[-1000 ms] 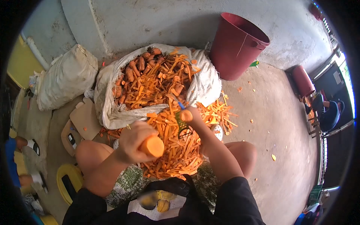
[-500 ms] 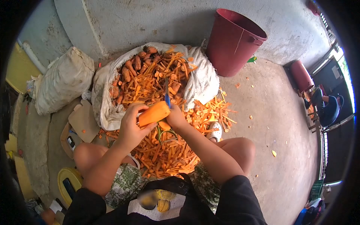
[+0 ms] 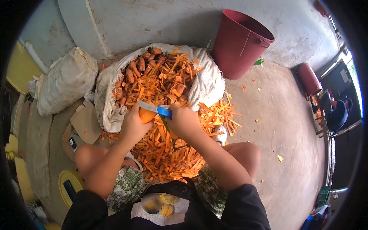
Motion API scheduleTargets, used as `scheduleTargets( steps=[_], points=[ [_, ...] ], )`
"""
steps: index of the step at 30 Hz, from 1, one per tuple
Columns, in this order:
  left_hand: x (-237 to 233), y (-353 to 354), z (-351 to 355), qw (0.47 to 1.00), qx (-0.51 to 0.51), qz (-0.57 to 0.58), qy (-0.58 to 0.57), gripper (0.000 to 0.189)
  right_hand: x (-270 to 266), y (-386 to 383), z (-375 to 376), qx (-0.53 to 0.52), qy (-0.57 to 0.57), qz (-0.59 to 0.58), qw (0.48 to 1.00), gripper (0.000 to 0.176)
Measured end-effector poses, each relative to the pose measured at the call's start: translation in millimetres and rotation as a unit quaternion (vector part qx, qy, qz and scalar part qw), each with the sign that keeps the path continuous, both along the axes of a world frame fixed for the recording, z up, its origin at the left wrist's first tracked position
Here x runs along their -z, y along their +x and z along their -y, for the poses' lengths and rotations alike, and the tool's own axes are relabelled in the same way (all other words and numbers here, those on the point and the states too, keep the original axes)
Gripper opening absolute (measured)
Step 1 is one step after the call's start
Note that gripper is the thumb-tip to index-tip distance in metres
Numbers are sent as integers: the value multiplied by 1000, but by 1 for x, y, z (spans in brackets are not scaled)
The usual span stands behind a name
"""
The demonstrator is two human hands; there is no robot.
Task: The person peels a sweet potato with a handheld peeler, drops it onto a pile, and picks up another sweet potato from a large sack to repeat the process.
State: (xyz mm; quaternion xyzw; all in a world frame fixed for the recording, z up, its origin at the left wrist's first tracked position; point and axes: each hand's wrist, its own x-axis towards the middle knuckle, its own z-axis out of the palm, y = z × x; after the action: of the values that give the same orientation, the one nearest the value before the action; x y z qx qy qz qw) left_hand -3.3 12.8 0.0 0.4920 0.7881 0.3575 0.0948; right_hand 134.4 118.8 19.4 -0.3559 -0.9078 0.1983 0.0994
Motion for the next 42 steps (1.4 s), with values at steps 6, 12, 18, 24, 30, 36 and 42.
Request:
scheduleTargets(
  steps=[6,12,18,24,30,36,42],
  points=[
    [4,-6,-4,1000,-21,-13,0,46,12,-1,9,15,24,47,998,25],
    [-2,-6,-4,999,-16,-8,47,46,10,-2,10,27,10,4,1000,18],
    [2,-8,-5,995,11,4,104,45,3,-3,9,9,-86,-27,996,20],
    [-2,-8,-5,990,34,33,132,46,-1,-2,7,-19,-133,-22,991,17],
    [-2,-7,-3,970,115,71,199,43,5,-1,0,-16,-156,-50,986,17],
    [1,-10,-4,966,150,125,169,43,18,-3,-8,-8,-201,-55,978,18],
    [0,-7,3,896,298,304,125,46,55,0,-49,73,-360,-71,927,30]
  ],
)
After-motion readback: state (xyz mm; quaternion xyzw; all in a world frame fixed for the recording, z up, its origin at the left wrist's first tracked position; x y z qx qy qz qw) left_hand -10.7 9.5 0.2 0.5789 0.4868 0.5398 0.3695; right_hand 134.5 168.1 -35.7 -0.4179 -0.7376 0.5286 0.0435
